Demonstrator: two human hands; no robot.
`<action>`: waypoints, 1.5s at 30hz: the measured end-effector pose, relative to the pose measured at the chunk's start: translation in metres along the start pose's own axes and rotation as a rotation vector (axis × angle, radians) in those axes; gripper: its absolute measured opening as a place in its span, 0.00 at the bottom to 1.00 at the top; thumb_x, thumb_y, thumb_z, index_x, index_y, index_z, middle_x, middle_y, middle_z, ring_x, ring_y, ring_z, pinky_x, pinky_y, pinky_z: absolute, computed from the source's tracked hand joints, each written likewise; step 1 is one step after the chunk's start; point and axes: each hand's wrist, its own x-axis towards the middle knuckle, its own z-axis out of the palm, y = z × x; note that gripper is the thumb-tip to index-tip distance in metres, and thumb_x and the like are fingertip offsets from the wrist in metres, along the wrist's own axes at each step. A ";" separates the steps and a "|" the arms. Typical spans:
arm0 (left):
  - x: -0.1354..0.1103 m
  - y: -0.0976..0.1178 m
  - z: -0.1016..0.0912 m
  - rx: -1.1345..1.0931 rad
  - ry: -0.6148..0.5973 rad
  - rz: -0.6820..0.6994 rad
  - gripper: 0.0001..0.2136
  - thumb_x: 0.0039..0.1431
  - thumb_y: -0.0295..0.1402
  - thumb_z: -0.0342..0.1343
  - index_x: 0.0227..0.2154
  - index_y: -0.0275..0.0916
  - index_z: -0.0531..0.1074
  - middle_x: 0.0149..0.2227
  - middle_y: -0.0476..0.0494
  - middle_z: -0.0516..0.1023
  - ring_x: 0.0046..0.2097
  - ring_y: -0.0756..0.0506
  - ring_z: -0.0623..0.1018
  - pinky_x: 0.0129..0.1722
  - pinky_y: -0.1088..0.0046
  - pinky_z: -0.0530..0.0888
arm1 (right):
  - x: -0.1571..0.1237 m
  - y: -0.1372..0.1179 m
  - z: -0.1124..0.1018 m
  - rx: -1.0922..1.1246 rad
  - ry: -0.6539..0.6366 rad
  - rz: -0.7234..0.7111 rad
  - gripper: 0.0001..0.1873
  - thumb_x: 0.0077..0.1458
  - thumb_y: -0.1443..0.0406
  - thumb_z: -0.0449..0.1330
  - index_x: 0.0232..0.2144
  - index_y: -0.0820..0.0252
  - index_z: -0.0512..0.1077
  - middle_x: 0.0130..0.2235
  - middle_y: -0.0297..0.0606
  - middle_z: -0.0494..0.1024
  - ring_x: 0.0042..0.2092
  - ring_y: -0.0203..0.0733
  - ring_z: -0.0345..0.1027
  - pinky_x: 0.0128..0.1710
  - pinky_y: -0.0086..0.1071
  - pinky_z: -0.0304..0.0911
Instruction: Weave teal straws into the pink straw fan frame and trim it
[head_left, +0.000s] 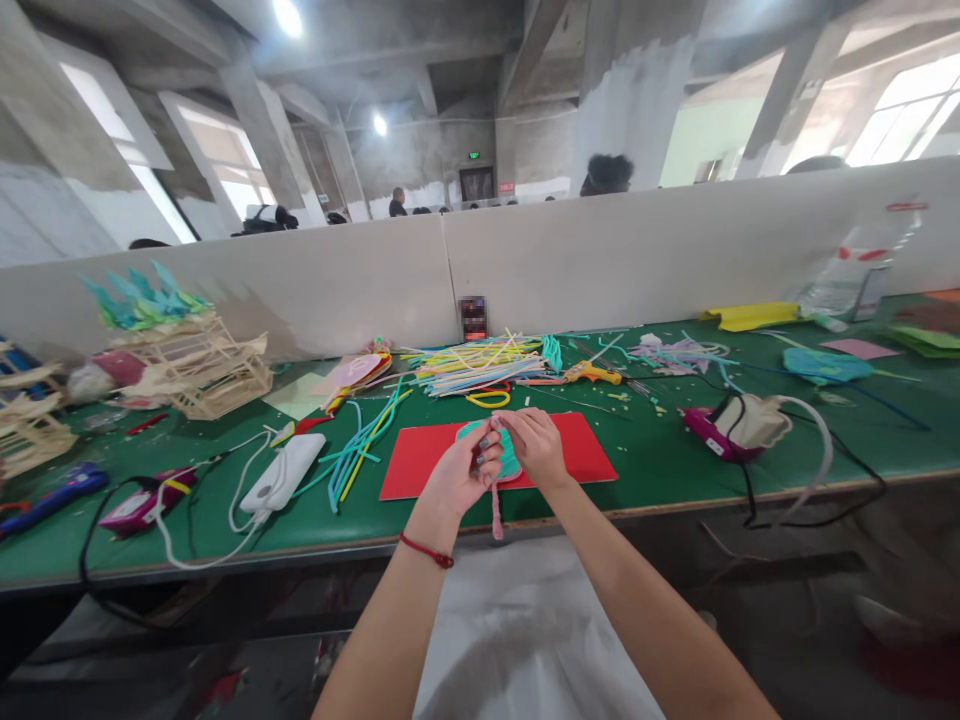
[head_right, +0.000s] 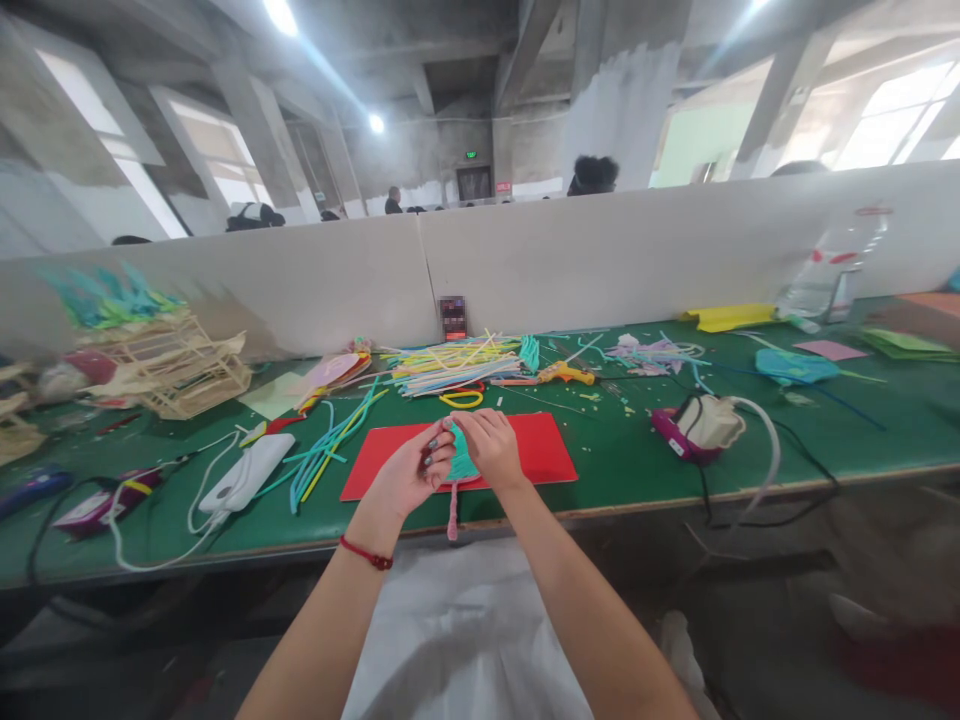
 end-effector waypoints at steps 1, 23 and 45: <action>0.001 0.000 -0.001 0.042 0.011 0.059 0.07 0.59 0.28 0.49 0.25 0.34 0.64 0.18 0.57 0.56 0.15 0.59 0.55 0.10 0.85 0.51 | 0.002 -0.001 0.001 0.025 -0.008 -0.003 0.13 0.60 0.68 0.50 0.40 0.60 0.73 0.34 0.41 0.79 0.36 0.40 0.68 0.37 0.35 0.62; 0.000 0.004 -0.010 0.930 0.192 0.714 0.10 0.46 0.34 0.58 0.24 0.38 0.62 0.20 0.55 0.64 0.23 0.54 0.65 0.23 0.79 0.62 | 0.023 -0.020 -0.014 0.425 -0.211 0.322 0.10 0.57 0.64 0.52 0.32 0.58 0.73 0.31 0.38 0.76 0.34 0.38 0.68 0.35 0.30 0.64; -0.017 0.010 -0.017 1.445 0.078 0.639 0.09 0.59 0.36 0.45 0.25 0.40 0.61 0.23 0.53 0.64 0.26 0.51 0.63 0.26 0.76 0.59 | 0.036 -0.024 -0.040 0.453 -0.577 0.402 0.11 0.56 0.63 0.51 0.26 0.59 0.70 0.27 0.32 0.72 0.30 0.35 0.64 0.33 0.26 0.59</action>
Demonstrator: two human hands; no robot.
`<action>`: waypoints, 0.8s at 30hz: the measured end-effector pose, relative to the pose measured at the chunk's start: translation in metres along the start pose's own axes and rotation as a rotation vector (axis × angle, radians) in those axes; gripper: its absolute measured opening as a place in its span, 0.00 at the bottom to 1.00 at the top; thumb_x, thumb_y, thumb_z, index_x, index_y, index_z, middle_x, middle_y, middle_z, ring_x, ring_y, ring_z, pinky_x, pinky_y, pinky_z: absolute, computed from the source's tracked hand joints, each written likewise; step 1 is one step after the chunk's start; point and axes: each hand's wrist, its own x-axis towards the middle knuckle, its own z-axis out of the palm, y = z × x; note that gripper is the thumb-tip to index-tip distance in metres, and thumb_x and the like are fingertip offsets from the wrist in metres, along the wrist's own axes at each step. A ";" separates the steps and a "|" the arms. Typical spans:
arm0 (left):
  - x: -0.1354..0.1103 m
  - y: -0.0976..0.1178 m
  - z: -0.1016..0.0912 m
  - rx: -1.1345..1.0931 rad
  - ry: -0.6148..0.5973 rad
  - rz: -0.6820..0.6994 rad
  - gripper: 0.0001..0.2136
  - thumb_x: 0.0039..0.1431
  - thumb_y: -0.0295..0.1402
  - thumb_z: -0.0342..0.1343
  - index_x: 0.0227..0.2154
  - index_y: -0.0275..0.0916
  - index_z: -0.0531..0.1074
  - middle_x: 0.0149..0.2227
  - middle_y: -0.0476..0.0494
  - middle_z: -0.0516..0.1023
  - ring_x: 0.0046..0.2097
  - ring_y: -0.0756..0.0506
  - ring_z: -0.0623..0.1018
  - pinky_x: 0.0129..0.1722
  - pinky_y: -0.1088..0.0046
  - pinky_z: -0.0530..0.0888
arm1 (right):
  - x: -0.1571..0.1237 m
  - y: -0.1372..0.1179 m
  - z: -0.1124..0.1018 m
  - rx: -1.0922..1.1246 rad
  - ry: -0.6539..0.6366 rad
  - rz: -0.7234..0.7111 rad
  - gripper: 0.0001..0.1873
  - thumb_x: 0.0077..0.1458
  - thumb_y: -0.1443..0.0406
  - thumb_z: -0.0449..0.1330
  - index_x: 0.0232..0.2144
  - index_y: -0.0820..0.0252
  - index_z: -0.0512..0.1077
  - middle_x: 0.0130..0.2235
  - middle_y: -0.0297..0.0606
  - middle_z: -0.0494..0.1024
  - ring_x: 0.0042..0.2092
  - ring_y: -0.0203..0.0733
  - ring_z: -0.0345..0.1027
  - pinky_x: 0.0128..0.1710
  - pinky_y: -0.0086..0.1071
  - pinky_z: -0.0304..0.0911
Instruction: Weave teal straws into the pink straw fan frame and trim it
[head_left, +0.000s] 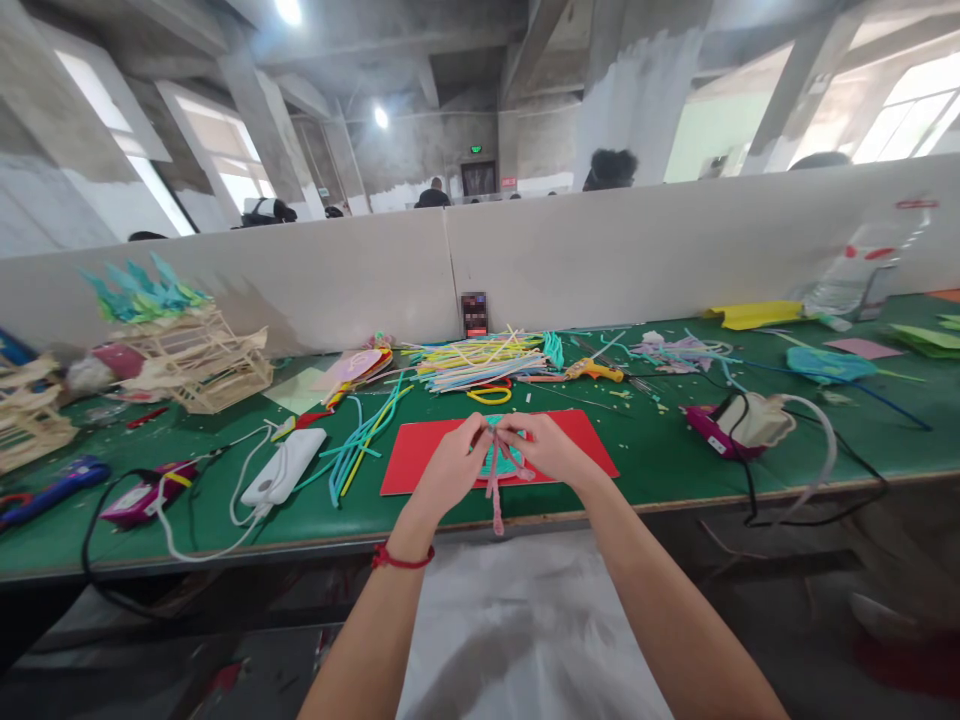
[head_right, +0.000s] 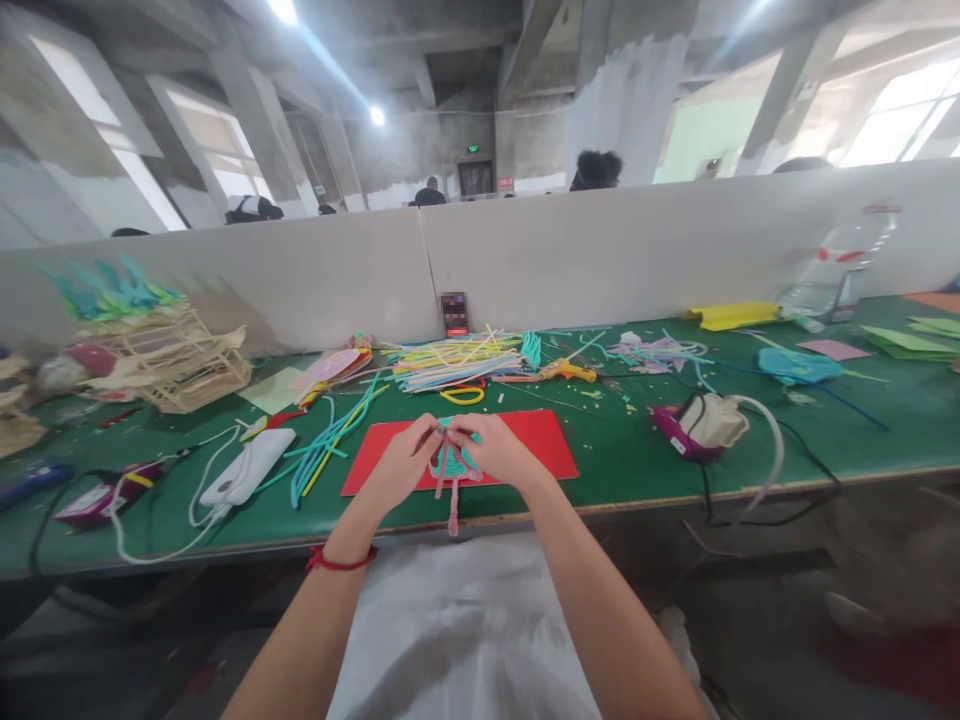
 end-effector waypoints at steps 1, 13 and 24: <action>0.000 0.000 -0.001 0.009 -0.007 0.006 0.09 0.59 0.35 0.45 0.25 0.40 0.61 0.23 0.53 0.64 0.26 0.50 0.63 0.26 0.76 0.59 | 0.000 0.001 0.001 -0.005 0.002 -0.002 0.10 0.56 0.64 0.51 0.26 0.59 0.70 0.27 0.32 0.72 0.30 0.35 0.64 0.33 0.26 0.59; -0.003 -0.001 -0.003 0.085 -0.095 0.008 0.11 0.62 0.36 0.41 0.25 0.40 0.56 0.25 0.54 0.60 0.27 0.51 0.61 0.28 0.76 0.58 | -0.002 0.003 0.005 0.067 0.001 0.042 0.11 0.56 0.62 0.51 0.26 0.60 0.70 0.27 0.33 0.72 0.31 0.35 0.64 0.34 0.27 0.59; -0.003 0.000 0.003 0.032 0.001 0.027 0.10 0.60 0.35 0.41 0.24 0.40 0.56 0.21 0.56 0.59 0.24 0.52 0.61 0.26 0.76 0.58 | -0.003 -0.004 0.012 0.197 0.110 0.040 0.14 0.55 0.58 0.51 0.23 0.59 0.67 0.25 0.32 0.71 0.31 0.36 0.64 0.35 0.29 0.59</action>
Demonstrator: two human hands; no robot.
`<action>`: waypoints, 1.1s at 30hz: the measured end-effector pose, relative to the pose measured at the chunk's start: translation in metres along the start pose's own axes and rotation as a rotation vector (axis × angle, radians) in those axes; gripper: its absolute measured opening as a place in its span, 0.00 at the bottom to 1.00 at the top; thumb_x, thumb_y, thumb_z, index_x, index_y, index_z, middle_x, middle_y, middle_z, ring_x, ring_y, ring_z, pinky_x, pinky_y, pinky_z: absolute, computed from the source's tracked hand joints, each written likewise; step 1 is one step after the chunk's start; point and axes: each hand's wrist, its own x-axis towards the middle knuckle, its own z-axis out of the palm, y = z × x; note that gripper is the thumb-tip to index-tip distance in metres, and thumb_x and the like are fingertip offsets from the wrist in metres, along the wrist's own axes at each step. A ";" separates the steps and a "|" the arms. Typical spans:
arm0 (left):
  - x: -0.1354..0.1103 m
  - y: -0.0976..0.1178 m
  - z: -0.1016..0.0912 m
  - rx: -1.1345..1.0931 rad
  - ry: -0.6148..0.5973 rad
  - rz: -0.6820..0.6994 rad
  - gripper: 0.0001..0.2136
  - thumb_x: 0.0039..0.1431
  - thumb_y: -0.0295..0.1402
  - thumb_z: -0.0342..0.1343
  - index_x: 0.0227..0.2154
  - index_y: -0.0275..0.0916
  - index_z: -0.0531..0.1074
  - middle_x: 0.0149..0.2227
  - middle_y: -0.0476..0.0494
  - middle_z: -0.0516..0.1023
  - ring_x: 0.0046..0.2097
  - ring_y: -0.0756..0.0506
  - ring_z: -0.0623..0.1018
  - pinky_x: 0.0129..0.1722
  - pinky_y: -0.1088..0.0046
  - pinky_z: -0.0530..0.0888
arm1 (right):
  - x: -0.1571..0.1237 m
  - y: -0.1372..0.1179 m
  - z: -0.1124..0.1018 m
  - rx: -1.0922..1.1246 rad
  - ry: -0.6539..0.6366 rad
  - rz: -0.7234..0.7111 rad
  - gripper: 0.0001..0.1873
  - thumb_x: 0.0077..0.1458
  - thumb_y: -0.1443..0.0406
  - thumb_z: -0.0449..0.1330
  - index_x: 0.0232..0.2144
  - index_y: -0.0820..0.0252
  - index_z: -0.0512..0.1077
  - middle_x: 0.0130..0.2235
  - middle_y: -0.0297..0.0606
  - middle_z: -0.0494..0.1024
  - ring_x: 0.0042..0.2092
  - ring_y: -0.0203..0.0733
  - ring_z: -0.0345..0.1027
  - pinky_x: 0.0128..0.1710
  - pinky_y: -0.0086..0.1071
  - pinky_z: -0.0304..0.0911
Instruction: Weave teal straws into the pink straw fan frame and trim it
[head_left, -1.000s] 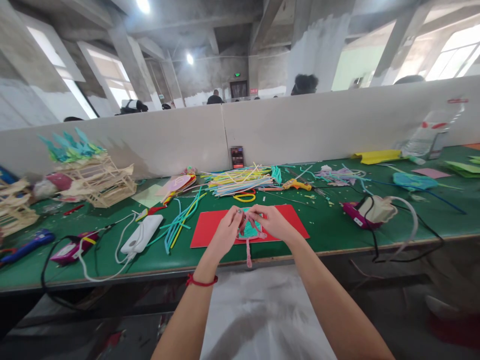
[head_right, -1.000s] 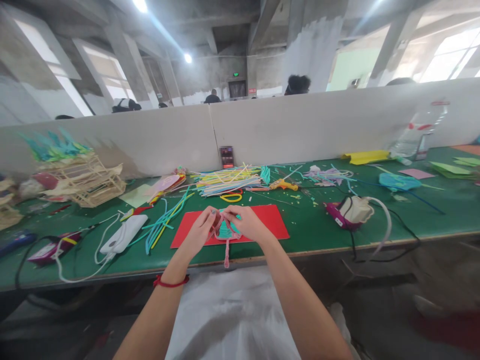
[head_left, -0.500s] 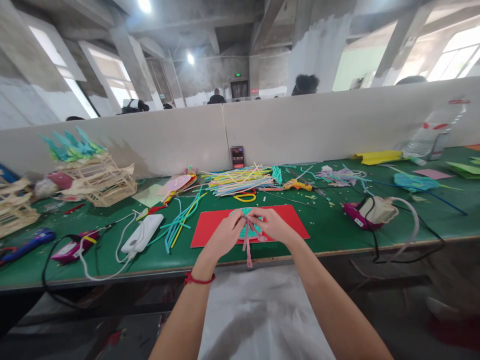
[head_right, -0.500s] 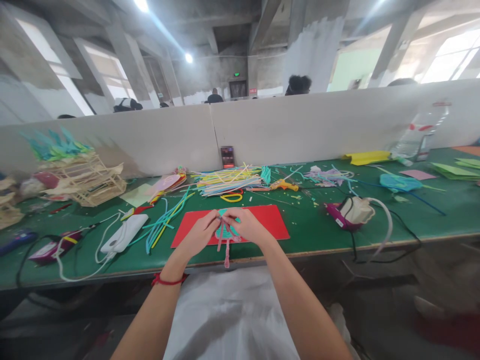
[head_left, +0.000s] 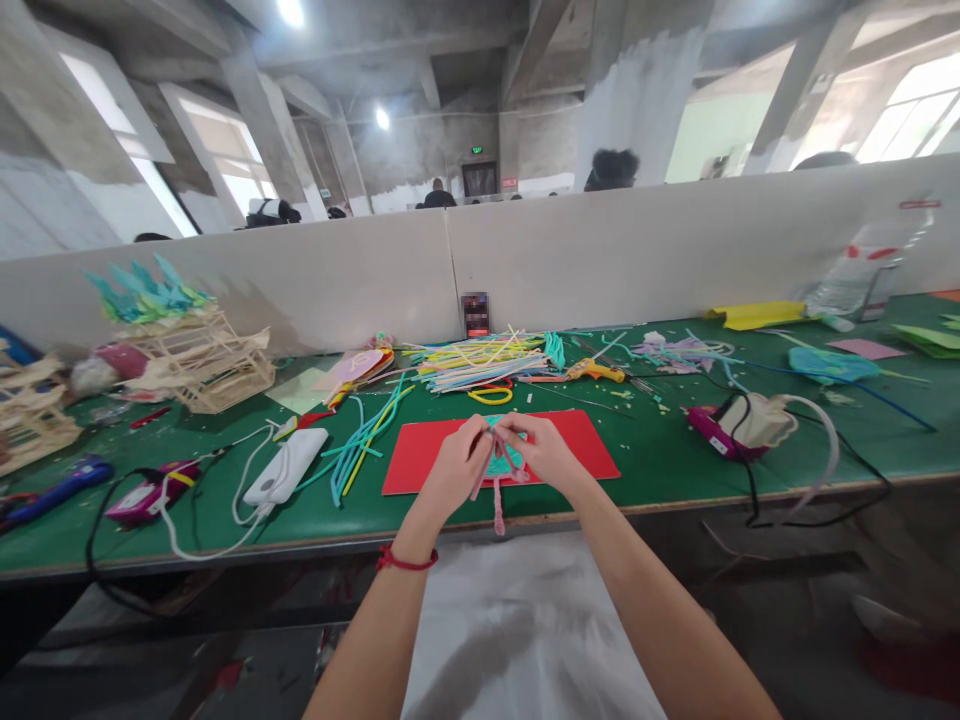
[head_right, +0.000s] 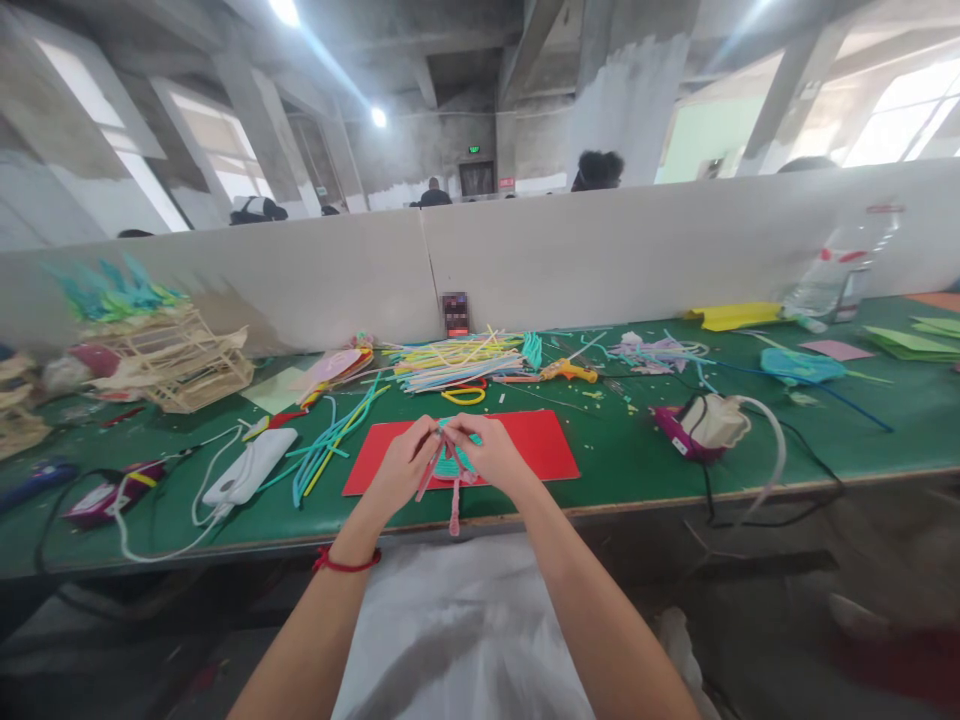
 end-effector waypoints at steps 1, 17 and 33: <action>0.000 0.000 0.002 -0.013 0.026 0.005 0.10 0.60 0.35 0.42 0.24 0.40 0.57 0.21 0.55 0.60 0.24 0.52 0.61 0.26 0.76 0.58 | 0.000 0.000 0.001 -0.002 0.013 0.004 0.14 0.55 0.58 0.52 0.23 0.59 0.67 0.25 0.33 0.71 0.31 0.36 0.64 0.35 0.29 0.59; -0.001 -0.011 0.008 -0.044 0.034 -0.004 0.10 0.61 0.38 0.40 0.27 0.40 0.58 0.25 0.53 0.63 0.28 0.51 0.64 0.29 0.76 0.61 | 0.003 0.001 -0.008 0.138 -0.119 0.094 0.14 0.52 0.57 0.54 0.22 0.60 0.65 0.24 0.30 0.65 0.29 0.35 0.59 0.33 0.29 0.55; 0.002 -0.005 0.016 -0.060 0.188 -0.054 0.11 0.59 0.37 0.42 0.22 0.40 0.54 0.21 0.55 0.56 0.24 0.52 0.58 0.25 0.77 0.57 | -0.002 -0.002 0.011 0.094 0.044 0.075 0.14 0.55 0.56 0.50 0.23 0.58 0.63 0.24 0.30 0.63 0.29 0.34 0.57 0.32 0.28 0.55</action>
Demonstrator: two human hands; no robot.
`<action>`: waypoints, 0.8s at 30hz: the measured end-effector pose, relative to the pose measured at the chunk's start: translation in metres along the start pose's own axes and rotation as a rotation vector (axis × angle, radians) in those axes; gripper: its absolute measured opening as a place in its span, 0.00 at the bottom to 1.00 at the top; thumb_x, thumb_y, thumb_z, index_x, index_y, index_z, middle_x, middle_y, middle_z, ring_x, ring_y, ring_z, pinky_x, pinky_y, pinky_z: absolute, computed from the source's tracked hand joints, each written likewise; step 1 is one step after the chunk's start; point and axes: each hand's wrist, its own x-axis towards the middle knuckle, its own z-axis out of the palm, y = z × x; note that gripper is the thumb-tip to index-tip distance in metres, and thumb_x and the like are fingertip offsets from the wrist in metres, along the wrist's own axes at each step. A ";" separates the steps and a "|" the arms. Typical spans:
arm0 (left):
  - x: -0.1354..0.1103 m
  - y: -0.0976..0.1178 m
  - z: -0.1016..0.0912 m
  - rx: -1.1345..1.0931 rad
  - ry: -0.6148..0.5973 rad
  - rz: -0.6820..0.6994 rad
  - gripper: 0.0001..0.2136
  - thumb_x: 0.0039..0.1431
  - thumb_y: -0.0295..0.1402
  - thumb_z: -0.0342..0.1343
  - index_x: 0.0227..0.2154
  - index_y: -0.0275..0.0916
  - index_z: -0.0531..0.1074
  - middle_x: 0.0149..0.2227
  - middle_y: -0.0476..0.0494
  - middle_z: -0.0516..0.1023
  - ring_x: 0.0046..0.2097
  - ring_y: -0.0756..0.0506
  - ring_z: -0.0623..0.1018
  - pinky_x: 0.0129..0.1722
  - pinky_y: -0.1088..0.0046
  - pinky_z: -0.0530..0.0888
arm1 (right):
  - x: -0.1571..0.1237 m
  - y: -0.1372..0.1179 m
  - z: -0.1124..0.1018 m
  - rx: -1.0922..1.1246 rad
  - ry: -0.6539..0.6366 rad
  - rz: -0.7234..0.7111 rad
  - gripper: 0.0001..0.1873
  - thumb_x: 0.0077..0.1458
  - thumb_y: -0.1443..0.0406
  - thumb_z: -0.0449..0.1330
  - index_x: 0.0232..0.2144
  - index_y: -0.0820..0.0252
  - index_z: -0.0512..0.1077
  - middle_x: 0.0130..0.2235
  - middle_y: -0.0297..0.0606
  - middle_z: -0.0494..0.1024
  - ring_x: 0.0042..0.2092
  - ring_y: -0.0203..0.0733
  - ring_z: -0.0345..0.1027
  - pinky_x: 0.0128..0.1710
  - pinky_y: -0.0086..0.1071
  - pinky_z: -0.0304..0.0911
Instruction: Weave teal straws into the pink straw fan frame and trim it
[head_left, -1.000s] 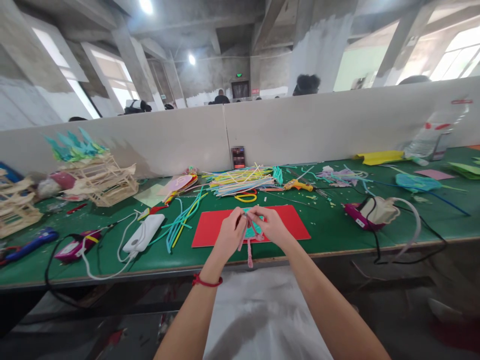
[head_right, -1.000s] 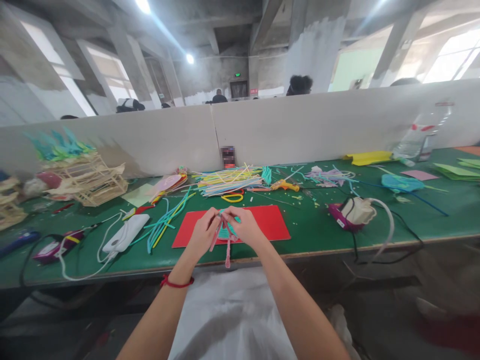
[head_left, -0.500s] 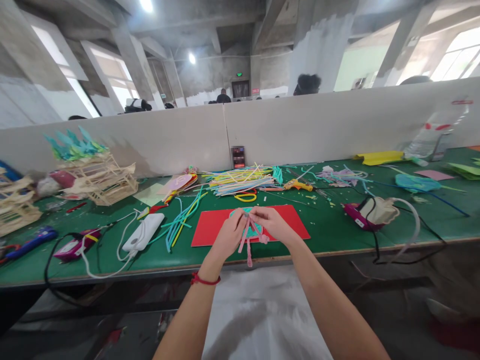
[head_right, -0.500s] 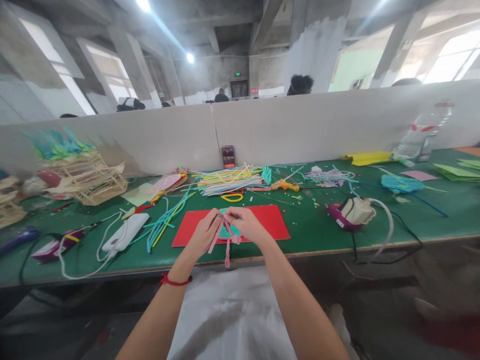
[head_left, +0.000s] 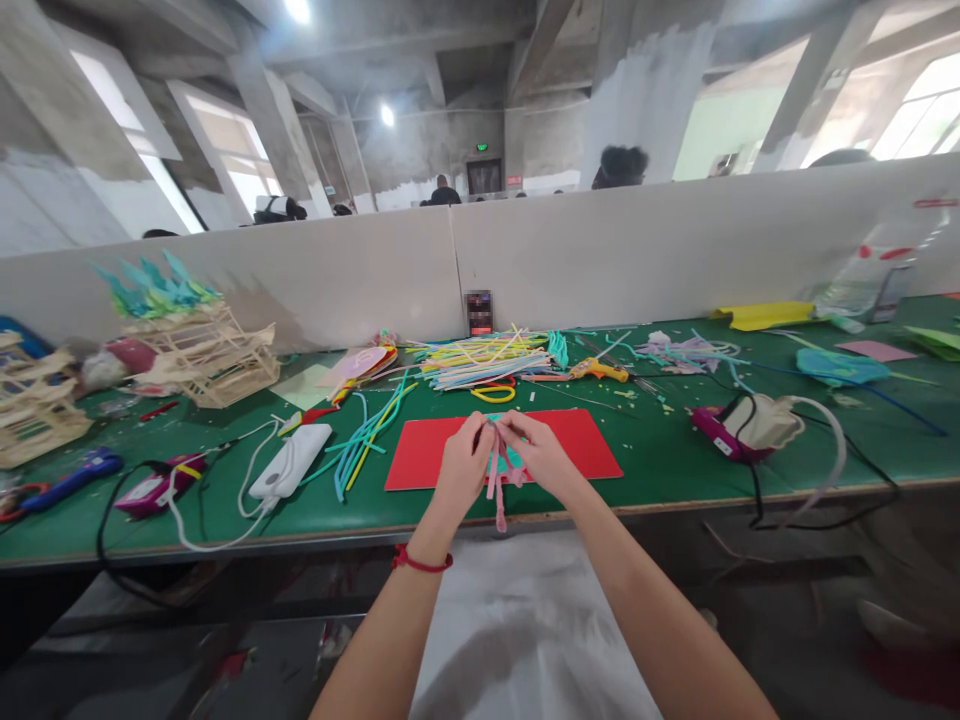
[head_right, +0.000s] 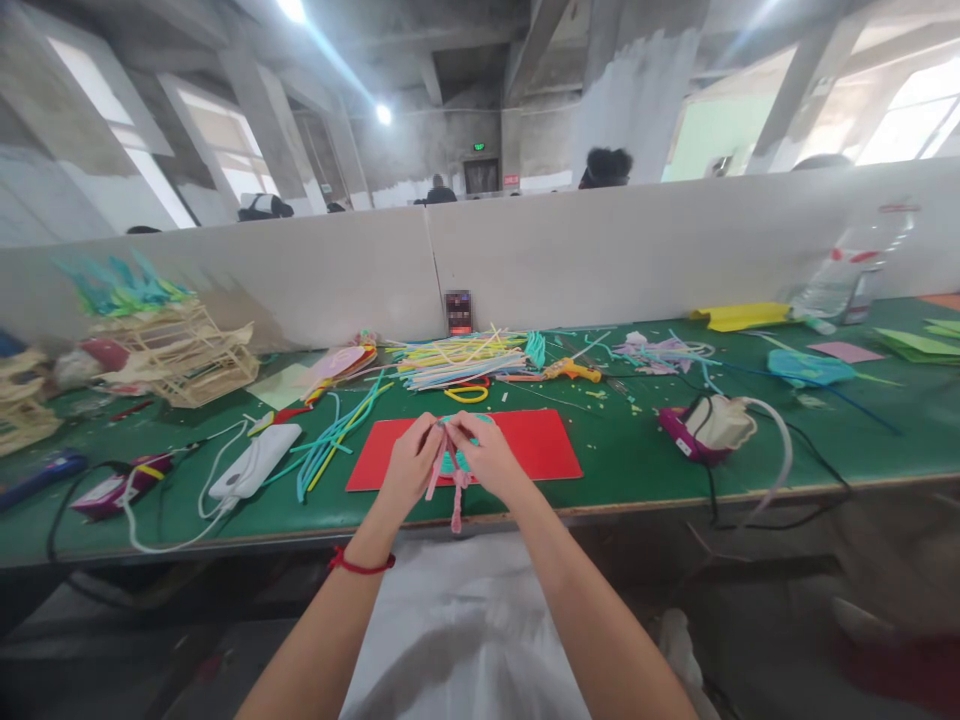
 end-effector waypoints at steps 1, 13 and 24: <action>0.001 -0.001 -0.001 -0.052 -0.032 -0.002 0.12 0.59 0.38 0.42 0.22 0.40 0.54 0.21 0.55 0.56 0.25 0.52 0.58 0.25 0.77 0.58 | 0.000 0.000 -0.002 0.036 -0.023 0.018 0.15 0.54 0.54 0.51 0.23 0.58 0.63 0.25 0.30 0.63 0.29 0.34 0.57 0.32 0.28 0.56; 0.000 0.004 -0.011 -0.055 -0.198 0.037 0.12 0.59 0.38 0.41 0.23 0.39 0.60 0.24 0.52 0.63 0.27 0.51 0.63 0.28 0.76 0.63 | -0.001 -0.002 -0.014 0.177 -0.191 0.045 0.17 0.55 0.54 0.53 0.22 0.59 0.63 0.25 0.30 0.66 0.29 0.35 0.61 0.33 0.29 0.58; -0.002 0.000 -0.004 -0.245 -0.099 -0.103 0.14 0.59 0.44 0.43 0.27 0.39 0.63 0.23 0.50 0.69 0.20 0.52 0.69 0.20 0.75 0.66 | -0.005 0.001 -0.009 0.054 -0.062 -0.008 0.15 0.58 0.56 0.50 0.24 0.58 0.63 0.24 0.29 0.66 0.29 0.34 0.61 0.34 0.29 0.57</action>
